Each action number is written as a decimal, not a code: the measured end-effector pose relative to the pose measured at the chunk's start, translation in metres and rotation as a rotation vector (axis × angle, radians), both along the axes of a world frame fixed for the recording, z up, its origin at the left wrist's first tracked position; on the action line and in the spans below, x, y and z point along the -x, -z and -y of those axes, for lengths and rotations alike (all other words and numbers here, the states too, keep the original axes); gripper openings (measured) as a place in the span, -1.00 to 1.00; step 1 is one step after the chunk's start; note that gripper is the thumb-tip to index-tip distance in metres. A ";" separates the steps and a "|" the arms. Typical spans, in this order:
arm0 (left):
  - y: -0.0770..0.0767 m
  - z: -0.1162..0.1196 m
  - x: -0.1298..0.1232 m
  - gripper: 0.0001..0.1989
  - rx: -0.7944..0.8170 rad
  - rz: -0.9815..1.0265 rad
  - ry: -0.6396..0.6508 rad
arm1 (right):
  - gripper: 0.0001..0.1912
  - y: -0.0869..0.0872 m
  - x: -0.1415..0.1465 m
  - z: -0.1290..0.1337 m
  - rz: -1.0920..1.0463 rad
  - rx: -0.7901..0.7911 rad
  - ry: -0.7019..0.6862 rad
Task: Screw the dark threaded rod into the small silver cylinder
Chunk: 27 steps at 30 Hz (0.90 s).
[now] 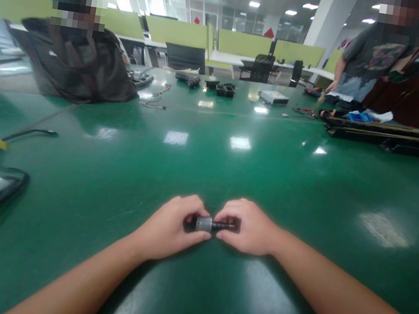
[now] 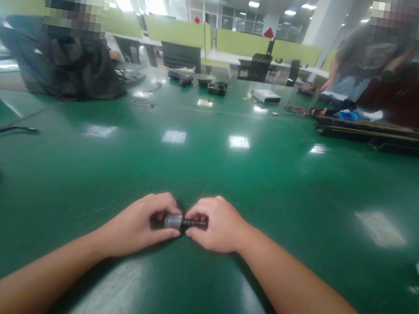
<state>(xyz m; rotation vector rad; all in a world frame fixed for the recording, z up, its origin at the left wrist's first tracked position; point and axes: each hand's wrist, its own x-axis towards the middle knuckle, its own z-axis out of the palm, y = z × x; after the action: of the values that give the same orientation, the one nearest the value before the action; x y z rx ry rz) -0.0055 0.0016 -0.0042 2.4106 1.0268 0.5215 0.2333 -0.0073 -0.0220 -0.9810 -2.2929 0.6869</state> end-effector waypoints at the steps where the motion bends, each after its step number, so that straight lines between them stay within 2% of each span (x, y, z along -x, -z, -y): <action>1: 0.000 0.000 0.000 -0.82 -0.001 -0.003 0.001 | -0.82 0.000 0.000 0.000 0.000 0.000 -0.001; 7: 0.000 0.000 0.001 -0.81 -0.014 -0.006 0.008 | -0.89 0.002 0.000 -0.001 -0.034 0.014 -0.009; 15: -0.003 0.001 -0.001 -0.83 -0.001 0.004 0.004 | -0.80 0.001 -0.001 0.000 -0.004 -0.010 -0.008; 27: -0.001 0.001 0.001 -0.82 -0.005 -0.015 -0.009 | -0.87 0.000 -0.001 -0.001 -0.012 0.002 -0.010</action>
<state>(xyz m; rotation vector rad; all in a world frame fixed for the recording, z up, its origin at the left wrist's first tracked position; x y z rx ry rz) -0.0061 0.0001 -0.0028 2.4188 1.0439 0.5100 0.2338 -0.0068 -0.0224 -0.9643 -2.2886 0.6982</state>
